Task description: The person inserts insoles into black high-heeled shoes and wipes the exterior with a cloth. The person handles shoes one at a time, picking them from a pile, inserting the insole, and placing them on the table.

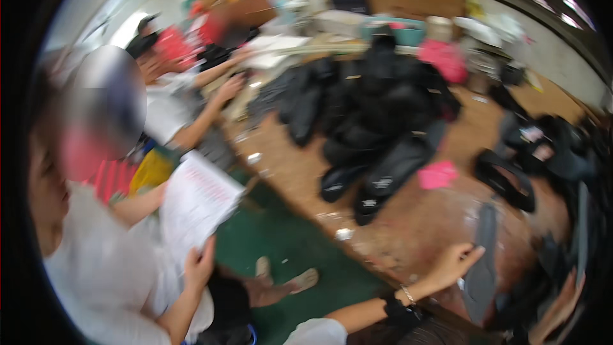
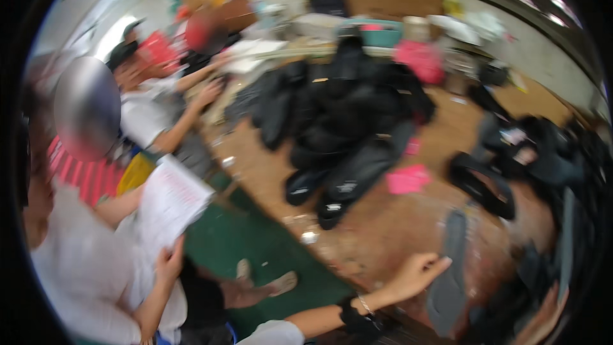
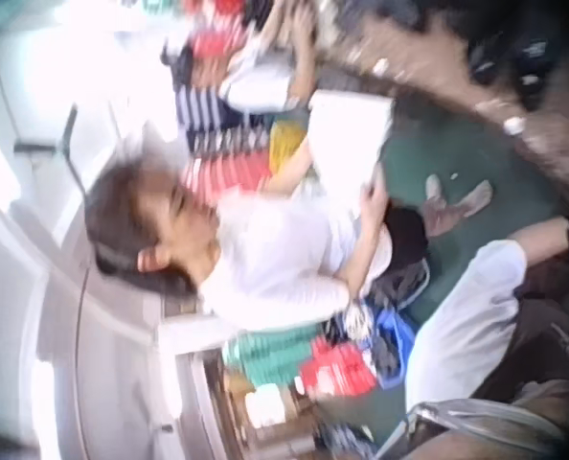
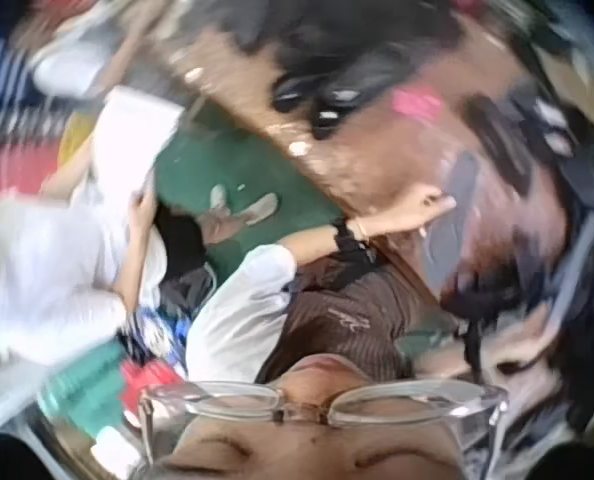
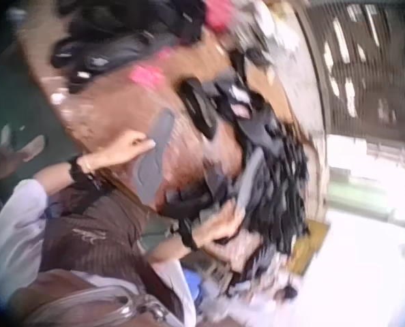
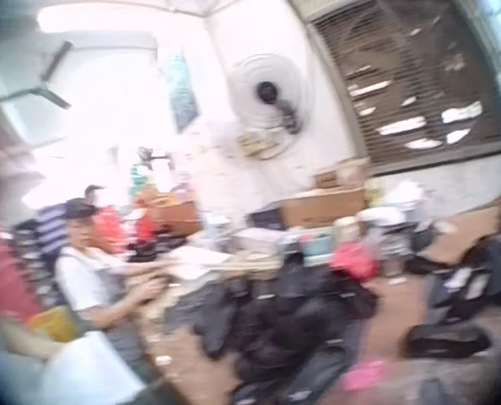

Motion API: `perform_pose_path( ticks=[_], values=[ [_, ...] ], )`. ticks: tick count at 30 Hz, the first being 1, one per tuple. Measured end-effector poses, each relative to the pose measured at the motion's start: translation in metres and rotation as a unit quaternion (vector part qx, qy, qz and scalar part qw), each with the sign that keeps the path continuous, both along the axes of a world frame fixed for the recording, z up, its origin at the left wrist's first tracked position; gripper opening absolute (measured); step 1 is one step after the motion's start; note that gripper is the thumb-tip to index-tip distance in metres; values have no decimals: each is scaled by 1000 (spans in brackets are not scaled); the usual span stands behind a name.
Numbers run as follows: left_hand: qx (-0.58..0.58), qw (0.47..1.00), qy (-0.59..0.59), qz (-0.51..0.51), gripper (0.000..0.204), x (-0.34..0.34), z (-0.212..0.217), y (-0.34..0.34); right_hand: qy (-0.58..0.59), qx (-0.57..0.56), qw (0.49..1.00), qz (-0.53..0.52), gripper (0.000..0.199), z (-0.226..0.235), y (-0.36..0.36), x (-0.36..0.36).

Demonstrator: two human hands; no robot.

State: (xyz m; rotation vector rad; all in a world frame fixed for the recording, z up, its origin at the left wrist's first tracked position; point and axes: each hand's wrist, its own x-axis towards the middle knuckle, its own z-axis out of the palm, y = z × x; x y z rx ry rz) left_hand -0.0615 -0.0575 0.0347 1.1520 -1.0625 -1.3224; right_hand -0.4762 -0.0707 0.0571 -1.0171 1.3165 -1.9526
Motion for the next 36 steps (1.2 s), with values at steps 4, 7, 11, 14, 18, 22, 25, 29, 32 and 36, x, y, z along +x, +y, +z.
perform_pose_path(
  ticks=[4, 7, 11, 14, 18, 22, 25, 29, 32, 36],
  values=[
    [8, 995, -38, -93, 36, -19, -1, -34, -142, 16, 990, 14, 51, 41, 9, 59],
    [-10, 992, -22, -127, 38, -58, 19, -71, -179, -12, 981, 74, 66, 49, 20, 72],
    [-122, 962, -134, -206, 65, -87, 8, -111, -193, 22, 977, 86, 81, 65, 34, 93],
    [-310, 845, -425, -95, 58, -73, 16, -132, -161, 18, 983, 83, 81, 72, 39, 87],
    [-295, 755, -585, -5, 39, -11, 13, -165, -216, 62, 973, 52, 70, 70, 36, 79],
    [-271, 718, -639, -44, 46, 24, 15, -187, -270, 74, 958, 68, 55, 45, 35, 53],
    [-278, 682, -674, -59, 39, 46, 0, -204, -253, 59, 964, 62, 46, 53, 31, 67],
    [-304, 672, -671, -80, 24, 62, -3, -217, -251, 83, 964, 8, 35, 63, 22, 70],
    [-332, 698, -630, -75, 18, 66, 17, -207, -294, 98, 950, 30, 30, 42, 24, 40],
    [-262, 879, -388, -90, 10, 52, 63, -158, -275, 59, 958, 59, 30, 44, 29, 43]
  ],
)
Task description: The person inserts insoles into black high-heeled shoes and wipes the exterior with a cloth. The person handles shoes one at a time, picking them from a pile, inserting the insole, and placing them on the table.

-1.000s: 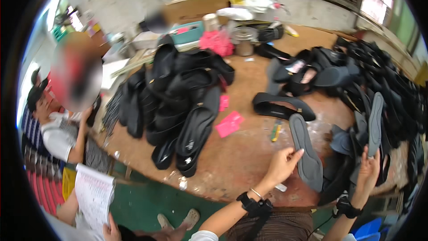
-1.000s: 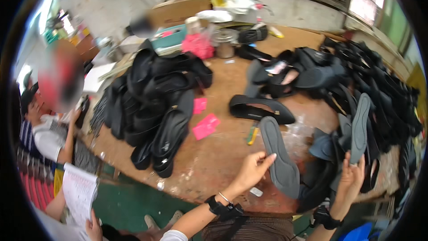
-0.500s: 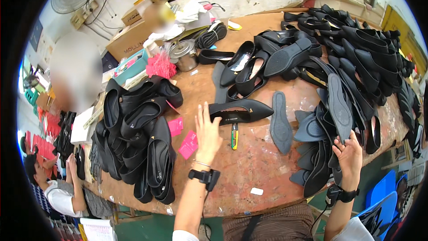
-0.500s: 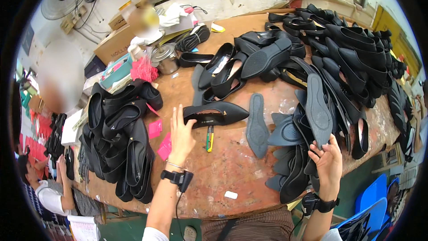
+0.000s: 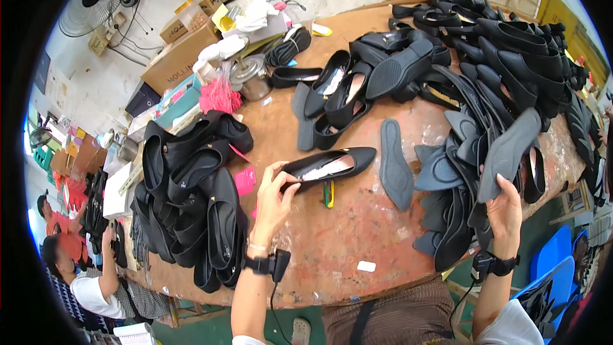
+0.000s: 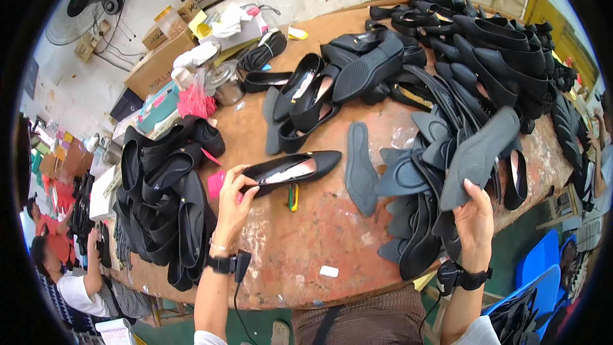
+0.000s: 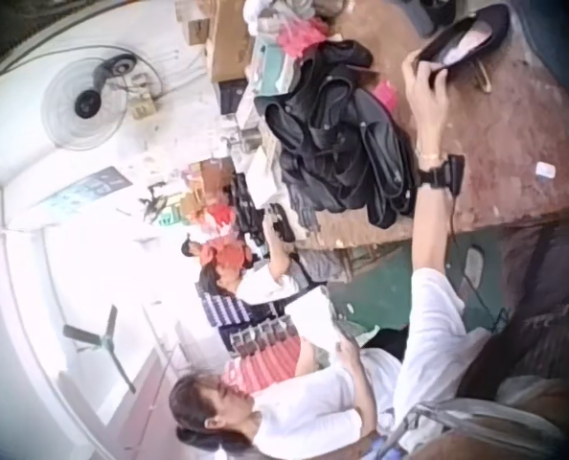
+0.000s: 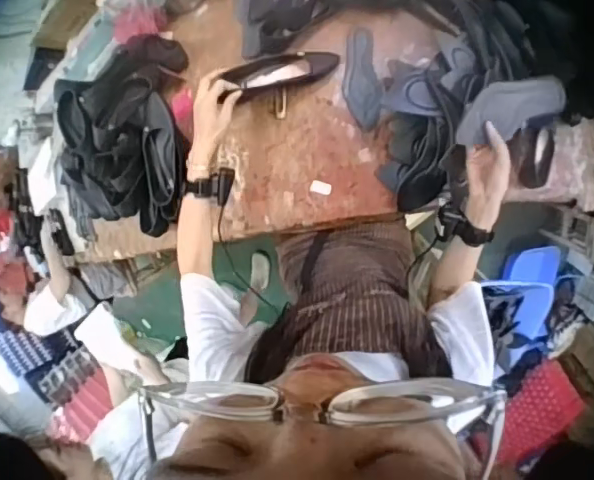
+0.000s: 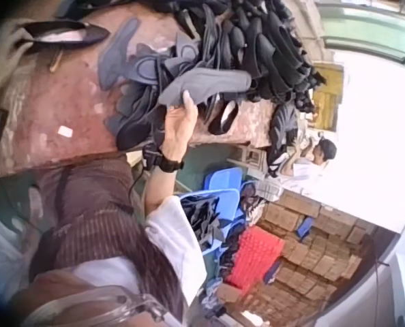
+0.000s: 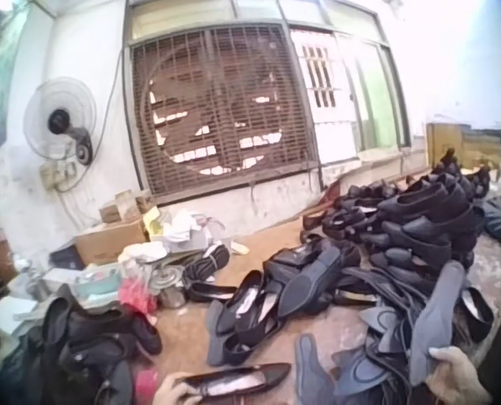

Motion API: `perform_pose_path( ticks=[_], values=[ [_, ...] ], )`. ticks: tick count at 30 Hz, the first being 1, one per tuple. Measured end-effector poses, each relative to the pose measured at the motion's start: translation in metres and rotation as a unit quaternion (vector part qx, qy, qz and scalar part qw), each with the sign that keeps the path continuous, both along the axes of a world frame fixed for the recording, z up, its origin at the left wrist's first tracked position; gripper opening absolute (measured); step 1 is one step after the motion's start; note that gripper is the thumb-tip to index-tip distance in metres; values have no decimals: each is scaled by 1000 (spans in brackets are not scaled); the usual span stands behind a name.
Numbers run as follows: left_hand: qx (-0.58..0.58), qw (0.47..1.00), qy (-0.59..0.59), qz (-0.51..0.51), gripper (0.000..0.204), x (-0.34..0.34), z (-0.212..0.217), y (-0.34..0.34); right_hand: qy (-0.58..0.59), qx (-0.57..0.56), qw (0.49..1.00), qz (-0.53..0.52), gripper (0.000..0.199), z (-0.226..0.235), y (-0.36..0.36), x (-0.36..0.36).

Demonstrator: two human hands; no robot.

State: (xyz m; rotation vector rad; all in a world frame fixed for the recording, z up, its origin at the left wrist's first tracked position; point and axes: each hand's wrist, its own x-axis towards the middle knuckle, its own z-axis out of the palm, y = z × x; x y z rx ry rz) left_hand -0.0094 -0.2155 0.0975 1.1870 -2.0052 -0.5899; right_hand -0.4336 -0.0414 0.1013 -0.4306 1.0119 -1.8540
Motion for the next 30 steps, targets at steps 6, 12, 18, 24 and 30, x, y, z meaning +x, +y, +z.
perform_pose_path(
  ticks=[6, 12, 18, 24, 30],
  values=[
    [-4, 999, -5, 38, 14, 7, 28, 149, 43, -66, 991, 106, 71, 35, 5, 47],
    [92, 992, -77, 35, 14, 44, -26, 234, -127, -43, 951, 278, 69, 24, -7, 85],
    [72, 988, -116, 78, 82, 48, -59, 261, -90, 46, 929, 355, 60, 27, -23, 116],
    [9, 995, -19, 102, 113, 31, -89, 245, 61, -25, 945, 320, 74, 34, -19, 131],
    [1, 990, 57, 127, 128, 24, -98, 247, 727, -159, 583, 327, 66, 30, -30, 159]
  ],
)
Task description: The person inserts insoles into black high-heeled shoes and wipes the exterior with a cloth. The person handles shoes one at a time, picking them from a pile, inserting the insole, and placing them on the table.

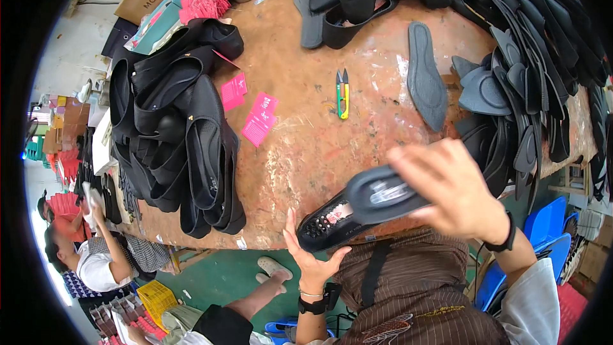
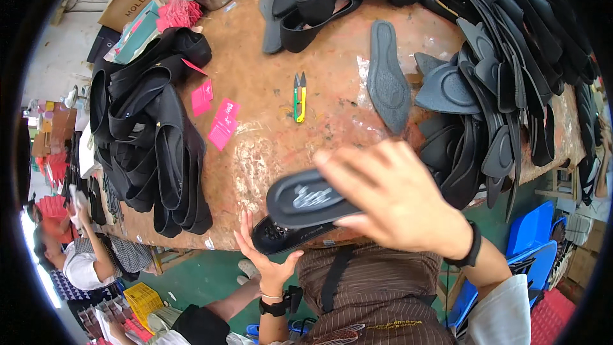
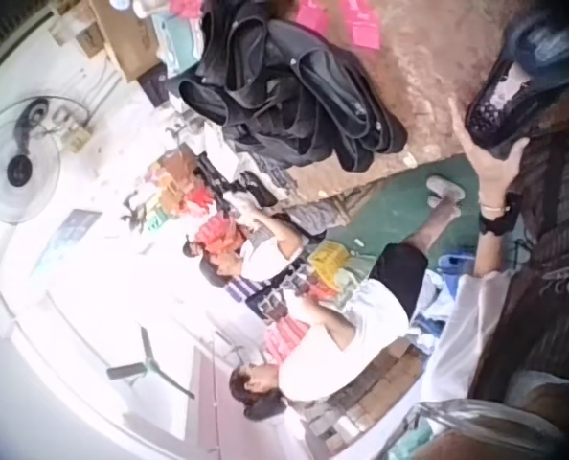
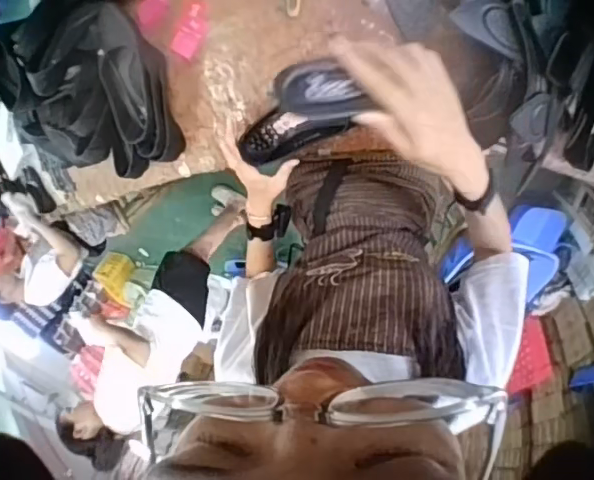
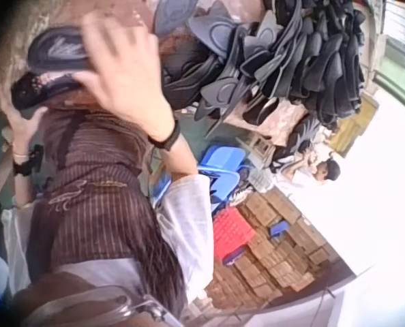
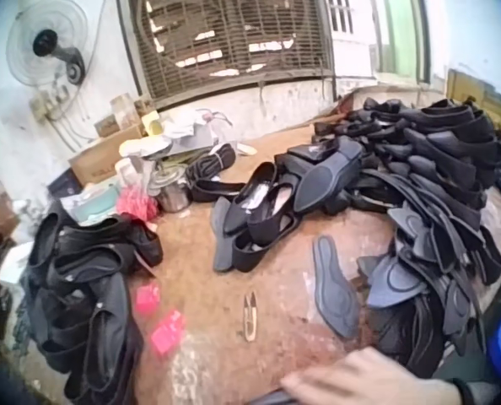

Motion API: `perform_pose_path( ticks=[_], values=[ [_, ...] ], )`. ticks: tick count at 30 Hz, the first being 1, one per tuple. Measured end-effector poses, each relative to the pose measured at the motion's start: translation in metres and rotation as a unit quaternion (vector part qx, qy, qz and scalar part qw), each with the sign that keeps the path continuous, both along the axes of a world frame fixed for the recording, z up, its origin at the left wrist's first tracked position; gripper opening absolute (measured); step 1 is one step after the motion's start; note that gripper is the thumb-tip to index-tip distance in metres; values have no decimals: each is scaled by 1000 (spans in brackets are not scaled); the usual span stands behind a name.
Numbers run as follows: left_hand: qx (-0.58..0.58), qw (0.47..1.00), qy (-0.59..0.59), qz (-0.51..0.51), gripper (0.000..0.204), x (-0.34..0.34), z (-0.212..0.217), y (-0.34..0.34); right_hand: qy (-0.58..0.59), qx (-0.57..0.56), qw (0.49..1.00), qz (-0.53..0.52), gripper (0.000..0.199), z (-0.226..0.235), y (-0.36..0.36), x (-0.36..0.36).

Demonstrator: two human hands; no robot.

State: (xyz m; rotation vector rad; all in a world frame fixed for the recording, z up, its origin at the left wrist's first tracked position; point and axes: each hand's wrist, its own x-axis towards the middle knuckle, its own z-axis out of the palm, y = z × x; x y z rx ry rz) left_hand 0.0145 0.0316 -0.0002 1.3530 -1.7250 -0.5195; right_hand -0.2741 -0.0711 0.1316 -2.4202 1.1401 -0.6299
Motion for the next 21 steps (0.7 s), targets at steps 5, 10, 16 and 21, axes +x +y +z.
perform_pose_path(
  ticks=[5, 10, 16, 21],
  values=[
    [-8, 1000, 19, 0, 134, -1, -2, -1, -48, -3, 992, 116, 39, -54, 13, 60],
    [2, 999, 36, 2, 135, 0, -11, 2, -117, 100, 980, 126, 33, -91, 23, 97],
    [-4, 997, 74, -28, 136, 4, -17, 2, -101, 124, 977, 141, 32, -107, 22, 112],
    [14, 993, 112, -38, 124, 8, -19, 0, -26, 85, 984, 157, 33, -101, 24, 115]
  ],
)
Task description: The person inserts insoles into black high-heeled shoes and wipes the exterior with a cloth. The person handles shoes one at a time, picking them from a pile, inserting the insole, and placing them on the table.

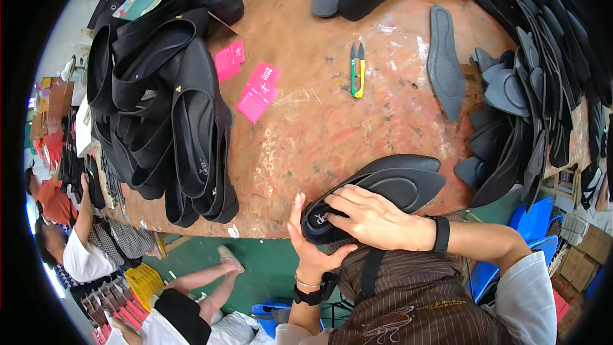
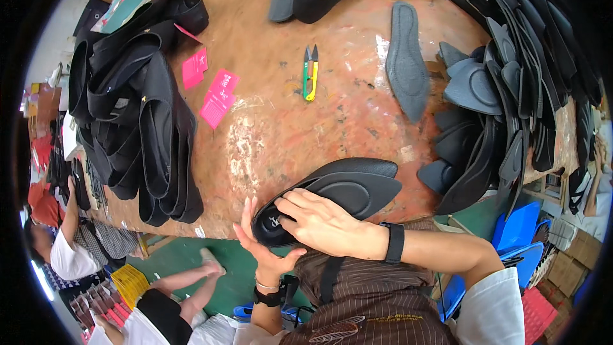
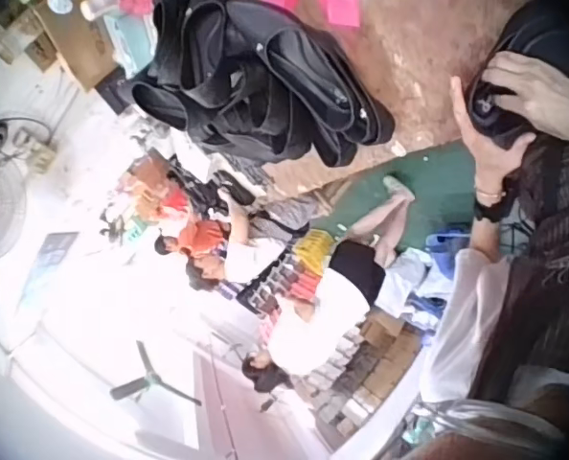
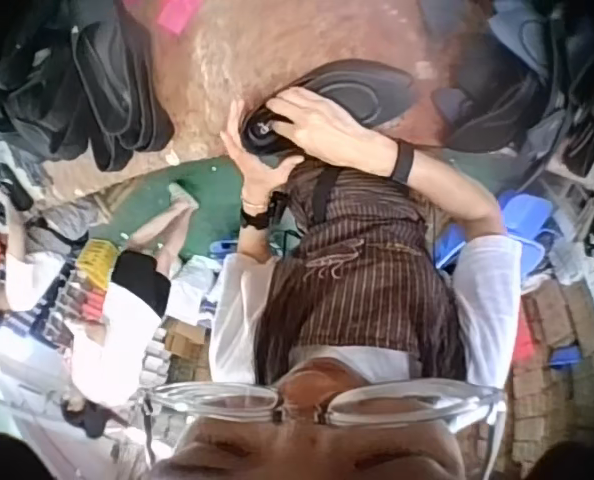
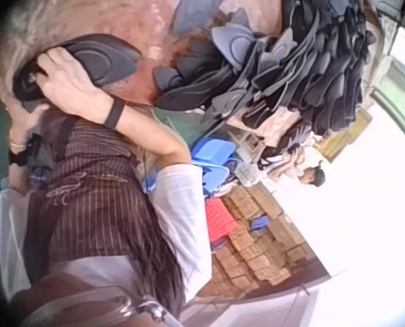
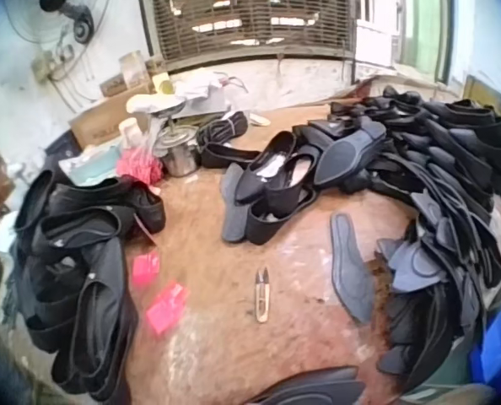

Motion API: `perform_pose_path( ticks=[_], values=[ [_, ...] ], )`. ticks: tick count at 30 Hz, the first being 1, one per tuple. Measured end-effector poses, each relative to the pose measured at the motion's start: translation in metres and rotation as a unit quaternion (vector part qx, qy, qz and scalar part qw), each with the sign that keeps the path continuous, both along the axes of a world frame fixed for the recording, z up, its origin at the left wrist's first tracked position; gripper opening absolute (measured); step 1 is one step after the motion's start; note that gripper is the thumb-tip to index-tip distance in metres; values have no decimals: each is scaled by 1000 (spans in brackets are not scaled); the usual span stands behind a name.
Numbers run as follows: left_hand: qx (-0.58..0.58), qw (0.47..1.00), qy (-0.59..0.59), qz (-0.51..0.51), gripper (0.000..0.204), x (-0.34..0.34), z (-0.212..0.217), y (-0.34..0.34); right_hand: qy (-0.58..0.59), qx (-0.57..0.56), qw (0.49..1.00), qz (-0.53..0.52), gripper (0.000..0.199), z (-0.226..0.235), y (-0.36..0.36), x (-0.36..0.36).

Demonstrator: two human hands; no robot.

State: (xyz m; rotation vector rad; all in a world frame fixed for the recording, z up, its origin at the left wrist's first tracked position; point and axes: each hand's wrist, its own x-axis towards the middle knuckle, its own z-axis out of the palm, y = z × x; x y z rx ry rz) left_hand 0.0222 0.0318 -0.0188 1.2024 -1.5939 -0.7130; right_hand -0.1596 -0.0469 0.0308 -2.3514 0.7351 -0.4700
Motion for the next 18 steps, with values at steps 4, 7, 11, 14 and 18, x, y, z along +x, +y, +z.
perform_pose_path(
  ticks=[4, 7, 11, 14, 18],
  values=[
    [2, 997, -76, -24, 98, 7, 13, -9, -45, -59, 994, 75, 38, -12, 2, 0],
    [28, 998, -47, -25, 66, 7, 19, -12, -23, 32, 989, 142, 42, -22, -1, 1],
    [70, 997, -13, 20, 33, 0, 21, -14, 25, 47, 995, 90, 37, -17, 8, 7],
    [71, 996, -8, 57, 17, -6, 25, -11, 39, -9, 998, 47, 34, -4, 16, 9],
    [69, 994, 8, 79, 16, -10, 22, -8, 132, -87, 985, -71, 37, 5, 22, -25]
  ],
)
